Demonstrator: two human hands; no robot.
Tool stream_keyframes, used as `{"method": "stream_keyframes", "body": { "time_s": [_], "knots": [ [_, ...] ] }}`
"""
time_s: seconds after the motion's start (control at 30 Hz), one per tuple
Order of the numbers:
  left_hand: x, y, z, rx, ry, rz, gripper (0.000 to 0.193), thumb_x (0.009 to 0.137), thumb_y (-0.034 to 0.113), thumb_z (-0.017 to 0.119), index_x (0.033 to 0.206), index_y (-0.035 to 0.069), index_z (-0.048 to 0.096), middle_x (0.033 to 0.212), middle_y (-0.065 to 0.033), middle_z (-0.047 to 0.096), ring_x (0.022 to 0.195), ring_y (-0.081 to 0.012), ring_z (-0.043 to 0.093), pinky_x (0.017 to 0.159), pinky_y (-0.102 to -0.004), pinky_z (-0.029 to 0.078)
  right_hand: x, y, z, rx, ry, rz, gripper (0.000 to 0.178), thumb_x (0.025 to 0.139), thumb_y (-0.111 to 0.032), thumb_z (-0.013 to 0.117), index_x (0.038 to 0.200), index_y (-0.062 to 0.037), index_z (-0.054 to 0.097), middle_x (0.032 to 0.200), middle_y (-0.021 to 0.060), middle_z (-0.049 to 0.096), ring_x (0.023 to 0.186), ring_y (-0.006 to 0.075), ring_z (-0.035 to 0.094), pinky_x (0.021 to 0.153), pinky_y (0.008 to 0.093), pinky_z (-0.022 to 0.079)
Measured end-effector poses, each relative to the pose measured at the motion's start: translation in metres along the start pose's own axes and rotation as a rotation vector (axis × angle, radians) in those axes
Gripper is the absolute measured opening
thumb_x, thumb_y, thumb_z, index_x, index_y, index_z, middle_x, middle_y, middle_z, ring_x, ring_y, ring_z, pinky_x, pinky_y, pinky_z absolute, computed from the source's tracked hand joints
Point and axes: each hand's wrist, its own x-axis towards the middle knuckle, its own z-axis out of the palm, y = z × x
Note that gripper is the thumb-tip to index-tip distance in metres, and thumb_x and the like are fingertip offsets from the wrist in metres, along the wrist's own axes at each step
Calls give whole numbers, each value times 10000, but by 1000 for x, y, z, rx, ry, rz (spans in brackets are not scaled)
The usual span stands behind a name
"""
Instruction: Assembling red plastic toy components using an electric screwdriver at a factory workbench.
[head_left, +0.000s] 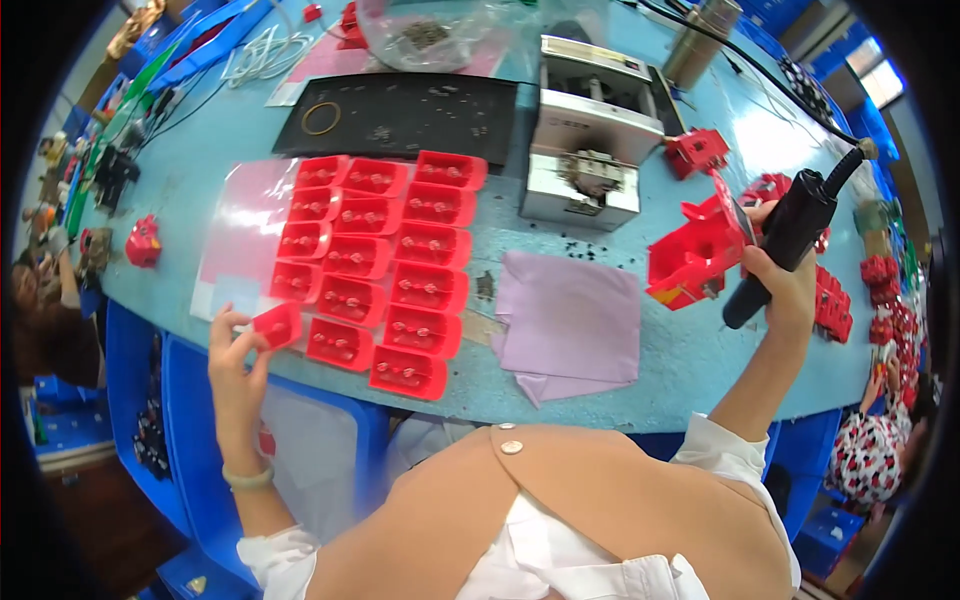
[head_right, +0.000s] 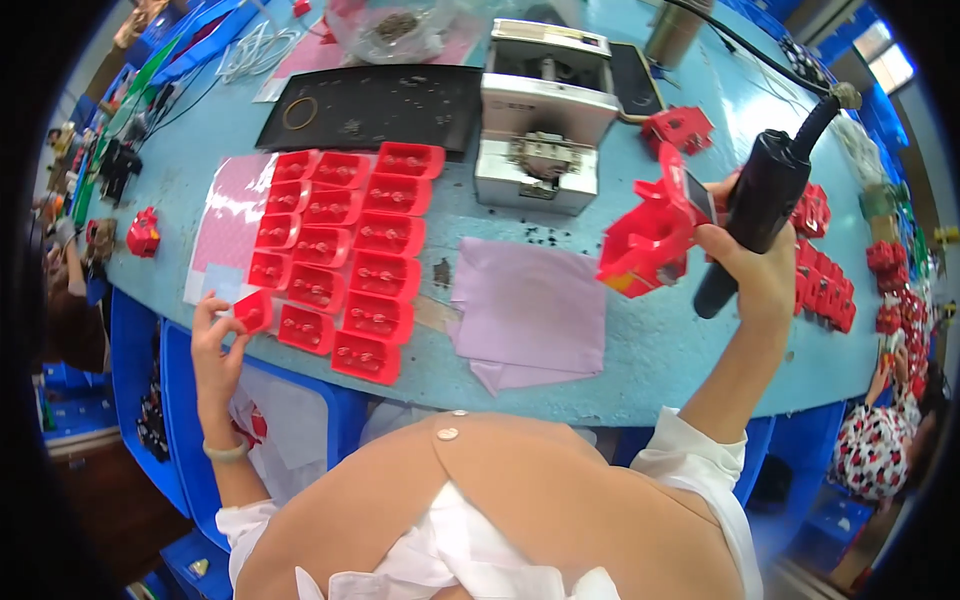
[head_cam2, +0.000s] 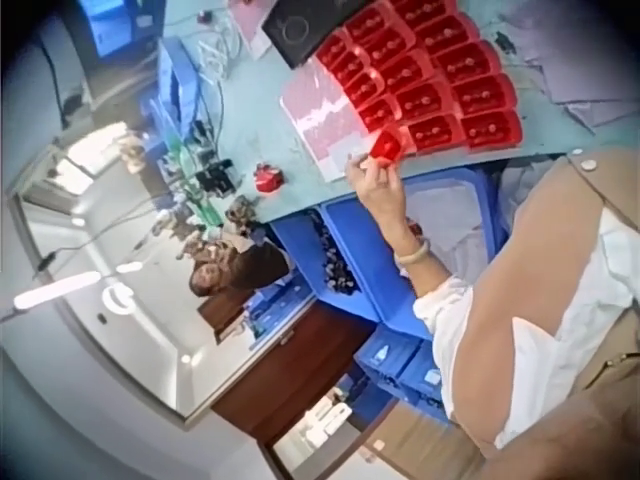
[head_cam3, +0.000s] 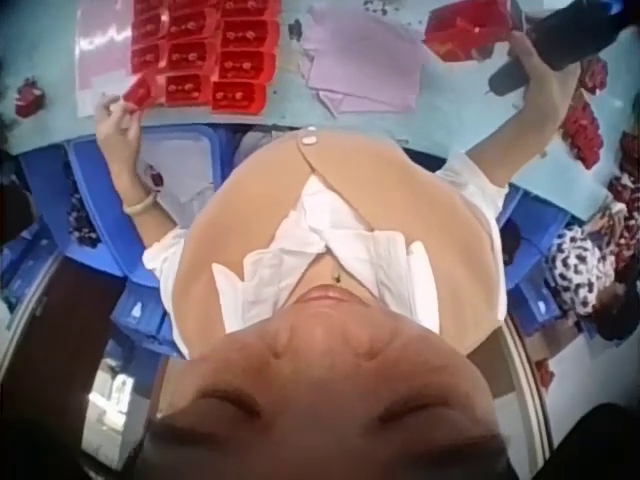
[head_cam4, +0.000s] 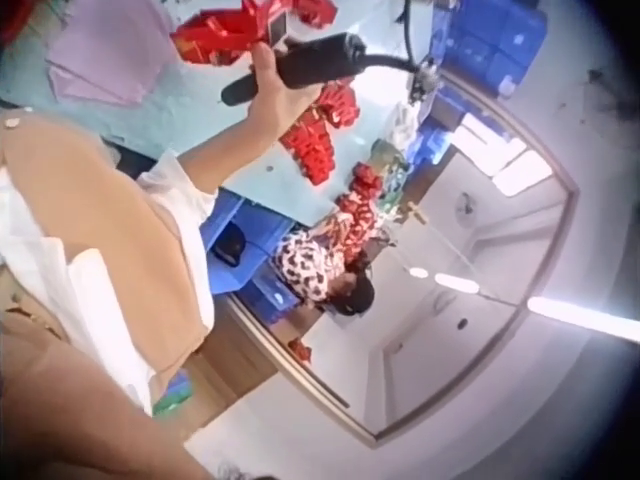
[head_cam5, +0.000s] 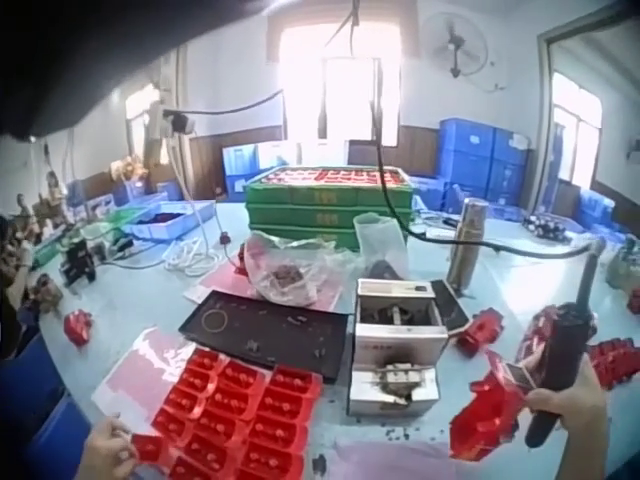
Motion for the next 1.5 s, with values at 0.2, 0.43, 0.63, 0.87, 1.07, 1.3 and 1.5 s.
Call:
{"method": "stream_keyframes", "body": {
  "time_s": [0.2, 0.43, 0.63, 0.87, 1.07, 1.3, 1.5],
  "knots": [
    [57, 129, 23, -350, -37, 194, 153, 653, -60, 660, 719, 15, 544, 1016, -146, 543, 977, -335, 569, 826, -379, 458, -19, 32, -3, 293, -57, -61, 516, 655, -149, 794, 1047, -44, 476, 1078, 153, 578, 791, 142, 610, 675, 241, 494],
    [68, 235, 122, -599, -318, 269, 404, 588, -22, 748, 912, 33, 514, 1044, -135, 529, 980, -318, 565, 816, -384, 479, -25, 36, 6, 499, -105, -79, 577, 632, -179, 840, 1040, -53, 452, 1178, 213, 532, 870, 181, 632, 739, 280, 540],
    [82, 249, 128, -909, -136, 288, 546, 584, 9, 768, 1071, -10, 521, 1145, -167, 512, 923, -349, 593, 777, -363, 501, -26, 53, 25, 547, -241, -23, 481, 629, -81, 791, 995, -43, 481, 1184, 233, 526, 868, 206, 643, 630, 251, 522],
    [95, 245, 113, -762, -307, 388, 665, 553, 16, 779, 1164, 12, 514, 1105, -149, 562, 946, -307, 610, 810, -344, 497, -11, 44, 3, 353, -118, -83, 390, 657, 7, 686, 1000, -14, 502, 1174, 260, 521, 888, 243, 643, 548, 217, 489],
    [86, 258, 121, -434, -346, 425, 608, 563, 14, 756, 1127, 23, 528, 1059, -127, 571, 877, -291, 608, 748, -353, 498, -4, 43, -11, 325, -77, -221, 379, 708, 12, 627, 1059, -11, 485, 1134, 238, 538, 894, 273, 642, 546, 258, 502],
    [84, 251, 127, -471, -273, 412, 588, 570, 52, 754, 1112, 35, 527, 1040, -109, 559, 803, -283, 583, 679, -358, 481, 44, 17, 28, 674, 31, -609, 308, 787, 17, 566, 1078, -6, 469, 894, 163, 584, 717, 225, 617, 559, 329, 510],
    [81, 249, 123, -476, -269, 357, 588, 571, 72, 751, 1114, 42, 524, 1041, -104, 550, 800, -285, 583, 693, -366, 479, 89, 20, 94, 503, 106, -612, 301, 793, 35, 562, 1077, 4, 466, 682, 98, 554, 530, 176, 550, 548, 324, 499]
  ]
}}
